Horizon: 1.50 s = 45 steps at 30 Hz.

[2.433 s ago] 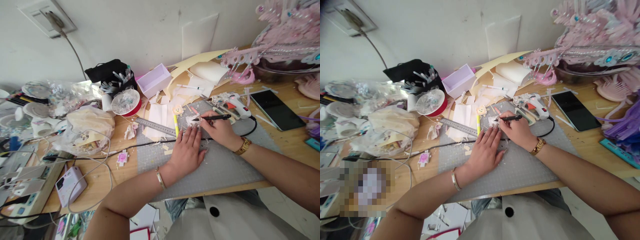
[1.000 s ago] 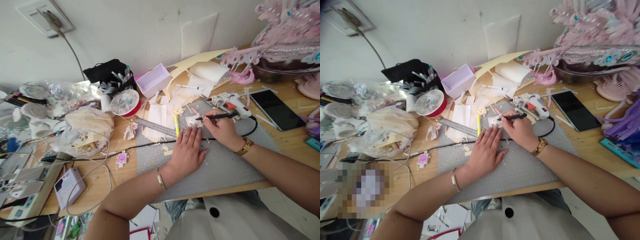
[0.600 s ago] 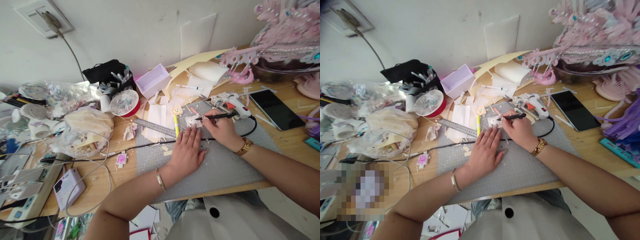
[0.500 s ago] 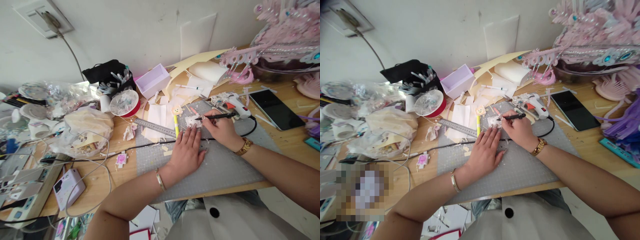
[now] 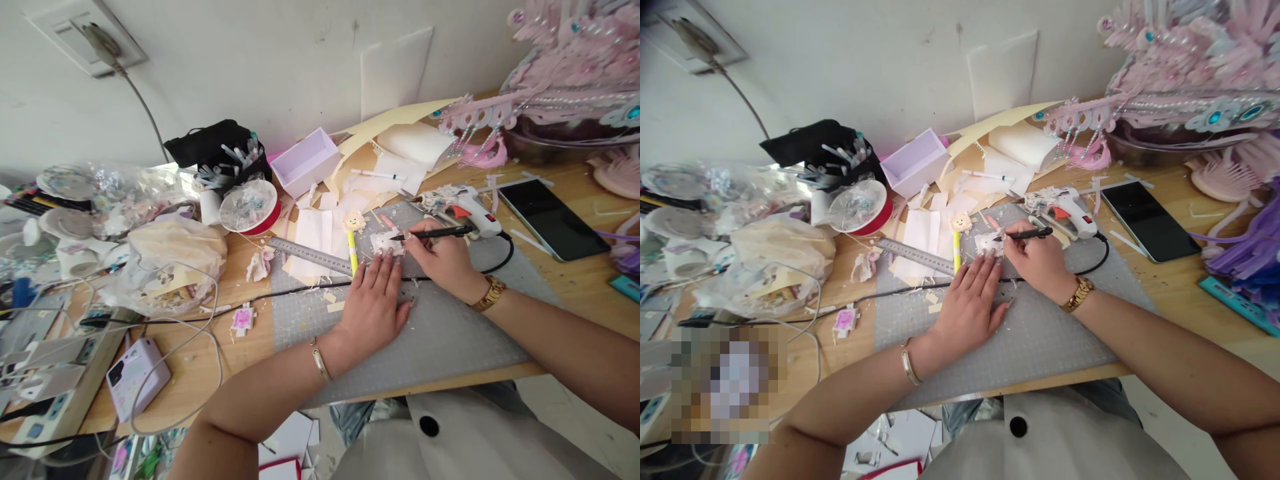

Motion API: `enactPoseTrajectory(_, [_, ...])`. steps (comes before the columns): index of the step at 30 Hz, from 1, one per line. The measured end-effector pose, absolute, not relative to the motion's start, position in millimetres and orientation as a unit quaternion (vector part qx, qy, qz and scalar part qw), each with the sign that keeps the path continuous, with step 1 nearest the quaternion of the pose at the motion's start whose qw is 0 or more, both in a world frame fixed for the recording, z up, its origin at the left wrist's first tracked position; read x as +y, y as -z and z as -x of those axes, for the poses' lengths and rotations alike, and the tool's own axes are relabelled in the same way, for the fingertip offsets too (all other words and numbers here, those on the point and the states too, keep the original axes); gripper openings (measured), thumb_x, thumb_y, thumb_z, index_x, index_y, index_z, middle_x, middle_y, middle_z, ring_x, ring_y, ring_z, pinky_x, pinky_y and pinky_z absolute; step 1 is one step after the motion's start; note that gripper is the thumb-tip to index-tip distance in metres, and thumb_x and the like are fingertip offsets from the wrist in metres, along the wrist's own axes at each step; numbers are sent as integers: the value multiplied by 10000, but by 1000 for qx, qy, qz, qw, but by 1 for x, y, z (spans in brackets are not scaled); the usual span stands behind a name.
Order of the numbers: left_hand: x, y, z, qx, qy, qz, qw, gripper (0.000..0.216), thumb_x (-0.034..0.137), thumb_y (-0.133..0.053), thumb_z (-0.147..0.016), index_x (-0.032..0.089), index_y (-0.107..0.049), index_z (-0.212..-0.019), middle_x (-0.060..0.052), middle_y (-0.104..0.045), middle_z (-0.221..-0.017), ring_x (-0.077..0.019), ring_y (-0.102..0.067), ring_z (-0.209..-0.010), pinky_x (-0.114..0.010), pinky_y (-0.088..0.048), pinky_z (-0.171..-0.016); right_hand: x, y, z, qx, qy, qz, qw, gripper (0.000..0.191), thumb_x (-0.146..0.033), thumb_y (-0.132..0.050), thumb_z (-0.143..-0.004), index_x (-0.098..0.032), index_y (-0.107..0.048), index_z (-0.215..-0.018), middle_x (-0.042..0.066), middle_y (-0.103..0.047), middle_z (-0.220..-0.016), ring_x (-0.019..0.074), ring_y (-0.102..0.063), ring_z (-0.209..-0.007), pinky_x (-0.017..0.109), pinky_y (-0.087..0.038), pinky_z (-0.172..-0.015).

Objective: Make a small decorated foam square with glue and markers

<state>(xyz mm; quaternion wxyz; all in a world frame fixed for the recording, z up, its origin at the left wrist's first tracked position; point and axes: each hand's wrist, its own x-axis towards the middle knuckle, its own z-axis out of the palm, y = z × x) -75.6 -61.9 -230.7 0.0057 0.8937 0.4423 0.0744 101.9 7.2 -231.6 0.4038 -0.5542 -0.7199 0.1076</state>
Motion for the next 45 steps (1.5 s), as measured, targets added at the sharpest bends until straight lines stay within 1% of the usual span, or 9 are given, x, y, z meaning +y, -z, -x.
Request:
enactPoseTrajectory(14, [-62,230,75,445,-68,-893,10,666,495,-348,-1019,50,-402,-1512,-184,-425,-1576,-317,-364,-1485,-484,-306,-1201,7,232,-102,-721,-104,553,403,87,-303,-552,-883,-248,-586,-824,16,-654,-675,201,-599,-607,340,-456,-606])
enactPoseTrajectory(24, [-62,232,75,442,-82,-893,2,661,496,-349,-1021,48,-417,-1503,-185,-439,-1566,-323,-386,-1472,-486,-316,-1193,7,233,-102,-724,-113,542,411,65,-261,-556,-873,-242,-583,-816,12,-639,-667,200,-584,-612,339,-446,-616])
enactPoseTrajectory(29, [-62,232,75,445,-68,-893,9,672,503,-336,-1024,48,-398,-1514,-186,-417,-1580,-321,-359,-1489,-488,-308,-1201,7,233,-102,-727,-106,542,408,92,-271,-548,-890,-246,-575,-805,15,-642,-674,200,-582,-620,340,-444,-619])
enactPoseTrajectory(37, [-62,229,75,448,-49,-893,14,681,507,-341,-1022,57,-370,-1532,-187,-390,-1596,-312,-336,-1502,-479,-293,-1213,7,233,-102,-724,-108,548,404,74,-282,-553,-881,-246,-582,-824,22,-650,-689,209,-597,-625,345,-450,-618])
enactPoseTrajectory(45, [-62,231,76,444,-69,-893,12,671,500,-330,-1025,47,-392,-1517,-186,-409,-1584,-321,-354,-1491,-491,-315,-1198,7,232,-103,-727,-107,545,403,62,-262,-561,-872,-247,-574,-814,20,-649,-690,208,-600,-628,344,-455,-617])
